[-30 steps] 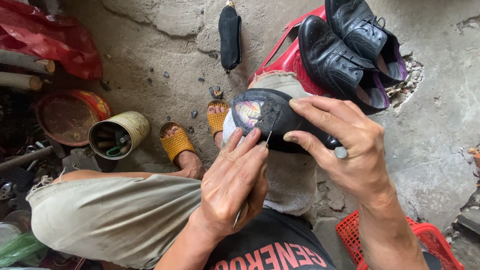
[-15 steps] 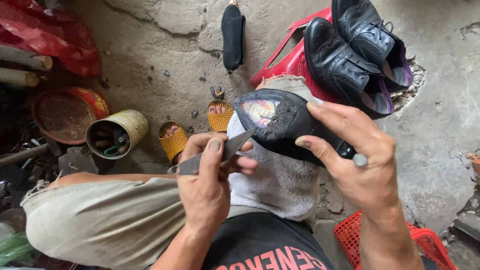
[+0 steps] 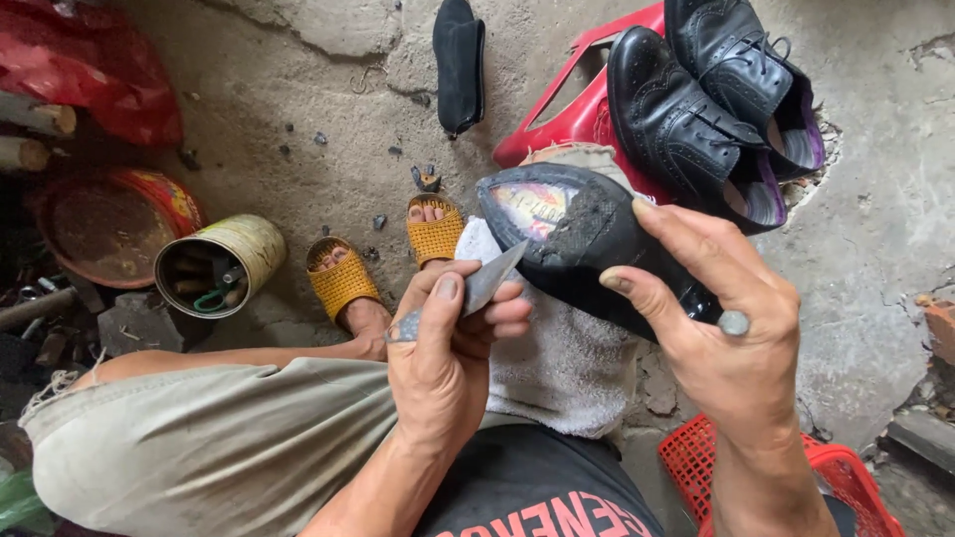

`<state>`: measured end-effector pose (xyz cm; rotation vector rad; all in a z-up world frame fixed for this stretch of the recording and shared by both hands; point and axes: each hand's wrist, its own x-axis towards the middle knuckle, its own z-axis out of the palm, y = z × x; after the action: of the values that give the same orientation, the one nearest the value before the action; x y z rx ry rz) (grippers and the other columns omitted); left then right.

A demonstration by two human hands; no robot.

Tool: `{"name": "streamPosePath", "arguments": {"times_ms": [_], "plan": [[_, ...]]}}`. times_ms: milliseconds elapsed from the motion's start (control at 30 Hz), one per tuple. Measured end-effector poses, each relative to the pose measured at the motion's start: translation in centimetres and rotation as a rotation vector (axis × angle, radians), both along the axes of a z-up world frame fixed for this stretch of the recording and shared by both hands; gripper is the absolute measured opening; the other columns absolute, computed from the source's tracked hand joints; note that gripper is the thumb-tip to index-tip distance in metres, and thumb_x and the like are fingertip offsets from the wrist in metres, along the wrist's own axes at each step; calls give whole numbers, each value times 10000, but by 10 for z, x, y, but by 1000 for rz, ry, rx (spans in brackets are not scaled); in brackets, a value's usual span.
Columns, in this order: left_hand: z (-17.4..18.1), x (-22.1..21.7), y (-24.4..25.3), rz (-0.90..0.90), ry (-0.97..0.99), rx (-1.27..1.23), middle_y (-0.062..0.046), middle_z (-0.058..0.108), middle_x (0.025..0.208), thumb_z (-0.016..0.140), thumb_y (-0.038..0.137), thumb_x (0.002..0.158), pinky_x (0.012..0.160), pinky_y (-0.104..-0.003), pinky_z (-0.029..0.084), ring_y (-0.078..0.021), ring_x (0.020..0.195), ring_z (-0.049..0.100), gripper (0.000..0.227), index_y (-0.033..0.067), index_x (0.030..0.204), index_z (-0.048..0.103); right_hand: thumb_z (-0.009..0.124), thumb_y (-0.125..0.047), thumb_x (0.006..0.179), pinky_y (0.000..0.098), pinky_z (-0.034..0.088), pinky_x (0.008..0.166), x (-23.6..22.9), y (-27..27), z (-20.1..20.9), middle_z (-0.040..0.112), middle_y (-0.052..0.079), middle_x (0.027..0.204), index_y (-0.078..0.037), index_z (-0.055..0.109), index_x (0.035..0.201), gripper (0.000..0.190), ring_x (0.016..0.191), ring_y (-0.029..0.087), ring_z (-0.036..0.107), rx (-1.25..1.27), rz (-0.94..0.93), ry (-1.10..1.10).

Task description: The person uses a small knife to scrape and clean the sole of a black high-heeled shoe. They hold the shoe on a white cloth placed on their lap and repeatedly scrape the surface of the sole to remove residue.

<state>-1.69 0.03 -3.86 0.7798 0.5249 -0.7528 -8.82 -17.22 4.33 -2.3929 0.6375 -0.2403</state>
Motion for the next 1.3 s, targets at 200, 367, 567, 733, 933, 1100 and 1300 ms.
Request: {"name": "streamPosePath", "arguments": {"times_ms": [200,367,567,733,933,1100,1300], "plan": [[6,-1,-10,8,12,27,-358,749,962,603,215,1001,653,-360,652,-363,798,781,240,10,1124,623,819,-37,928,368,524,1084,1,2,0,694,245,1278,67,664,1320,433,1166,299,684,-13,-12,9],[10,3,-19,21,37,-13,-334,748,955,626,216,983,681,-377,654,-362,802,775,265,6,1145,622,829,-27,932,364,520,1084,1,3,-1,695,239,1283,62,659,1334,446,1173,292,679,-22,-7,-2],[13,3,-22,14,100,-10,-315,751,961,632,234,966,700,-397,653,-357,805,769,298,4,1154,613,835,-29,934,373,528,1078,1,4,-1,699,238,1272,66,662,1332,443,1163,299,682,-52,6,-20],[15,-2,-14,6,55,-6,-345,749,992,620,199,984,709,-389,661,-383,839,775,275,-12,1160,619,821,-48,938,362,527,1063,1,5,1,699,232,1276,56,664,1325,431,1160,287,686,-52,6,-15],[15,-2,-28,42,-11,-5,-328,742,980,626,228,981,747,-437,666,-385,847,773,299,-8,1162,594,825,-26,942,372,532,1074,2,5,-1,694,237,1288,67,653,1337,440,1170,297,682,-49,10,-43],[15,-1,-30,18,62,-4,-292,748,963,623,233,970,718,-391,654,-356,818,770,321,-1,1186,585,827,-28,949,379,537,1055,-1,5,-3,697,237,1271,66,654,1341,438,1159,305,685,-71,13,-44],[17,-1,-40,76,28,-39,-302,746,938,632,213,982,710,-406,662,-368,800,769,276,-2,1151,601,824,-28,961,378,542,1050,0,4,-6,696,237,1289,79,654,1339,428,1164,307,688,-81,1,-64]]}}
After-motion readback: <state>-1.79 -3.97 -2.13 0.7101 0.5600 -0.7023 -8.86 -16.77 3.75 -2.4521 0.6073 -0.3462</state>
